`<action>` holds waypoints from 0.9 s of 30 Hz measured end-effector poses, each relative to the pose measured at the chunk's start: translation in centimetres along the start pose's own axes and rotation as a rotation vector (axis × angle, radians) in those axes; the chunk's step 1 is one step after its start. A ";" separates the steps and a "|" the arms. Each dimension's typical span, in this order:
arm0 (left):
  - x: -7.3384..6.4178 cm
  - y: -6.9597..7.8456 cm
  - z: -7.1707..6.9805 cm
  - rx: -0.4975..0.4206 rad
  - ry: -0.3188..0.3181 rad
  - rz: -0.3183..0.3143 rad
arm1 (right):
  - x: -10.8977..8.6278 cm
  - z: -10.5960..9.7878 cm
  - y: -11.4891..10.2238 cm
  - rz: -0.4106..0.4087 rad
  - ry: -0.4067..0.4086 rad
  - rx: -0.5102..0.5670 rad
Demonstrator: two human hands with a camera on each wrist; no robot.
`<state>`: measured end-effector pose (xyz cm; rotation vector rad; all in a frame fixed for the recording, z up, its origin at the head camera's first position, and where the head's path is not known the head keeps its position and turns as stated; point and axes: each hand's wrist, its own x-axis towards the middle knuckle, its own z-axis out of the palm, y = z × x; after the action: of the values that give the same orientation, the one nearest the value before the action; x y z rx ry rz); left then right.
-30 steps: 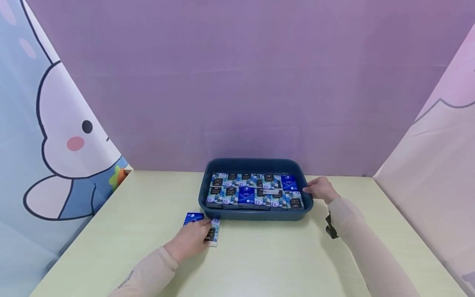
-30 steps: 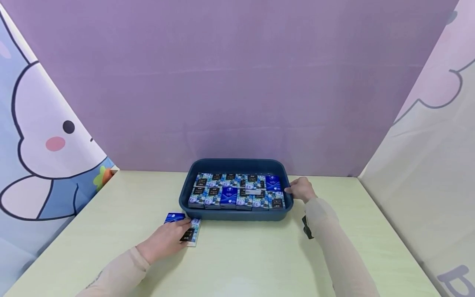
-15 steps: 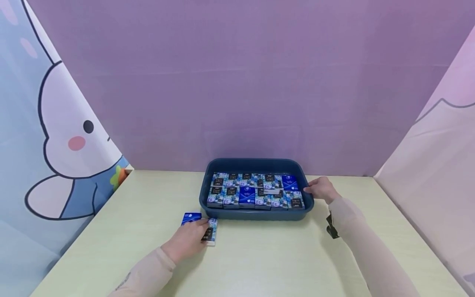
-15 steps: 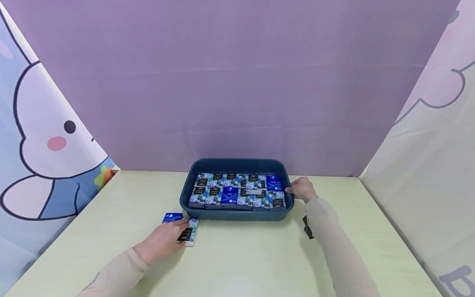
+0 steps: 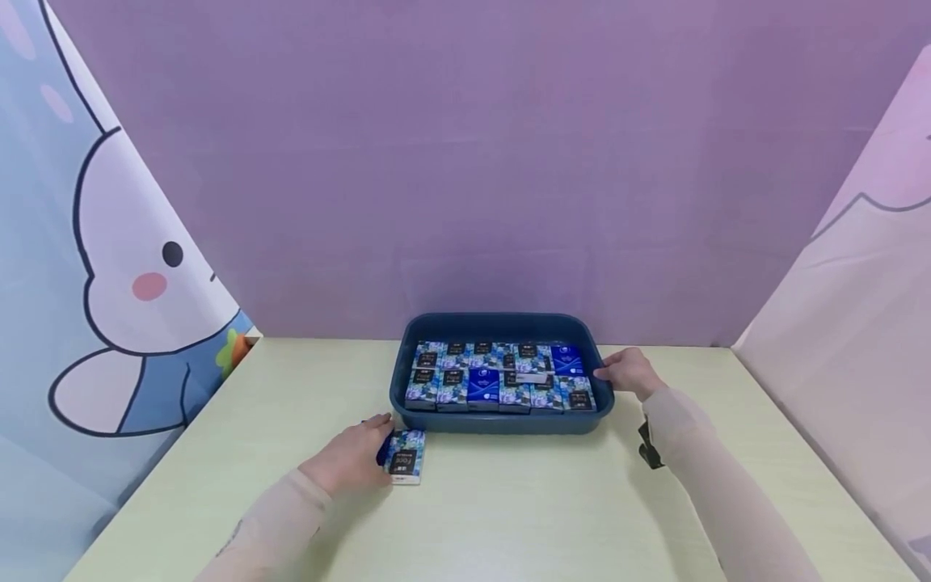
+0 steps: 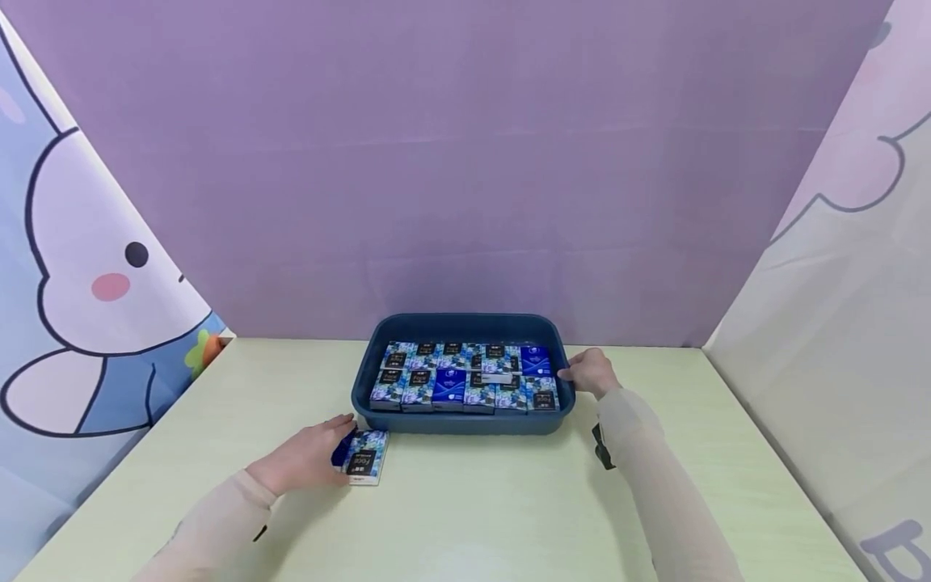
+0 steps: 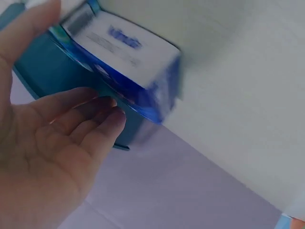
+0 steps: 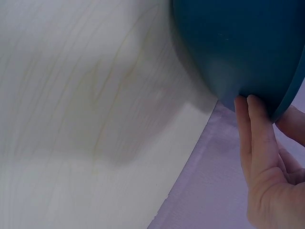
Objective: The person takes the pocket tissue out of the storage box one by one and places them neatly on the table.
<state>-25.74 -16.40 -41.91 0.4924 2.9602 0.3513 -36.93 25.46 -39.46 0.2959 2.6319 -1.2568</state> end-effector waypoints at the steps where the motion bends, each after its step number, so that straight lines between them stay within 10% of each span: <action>1: 0.1 -0.2 -0.1 -0.015 -0.014 -0.009 | 0.0 0.0 0.0 0.000 0.002 -0.004; 27: -0.3 -1.1 0.3 0.020 -0.010 0.083 | 0.2 -0.2 -0.1 0.027 0.003 0.013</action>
<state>-25.75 -17.45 -42.48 0.6196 2.9425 0.3267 -37.18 25.54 -39.29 0.3342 2.6138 -1.2665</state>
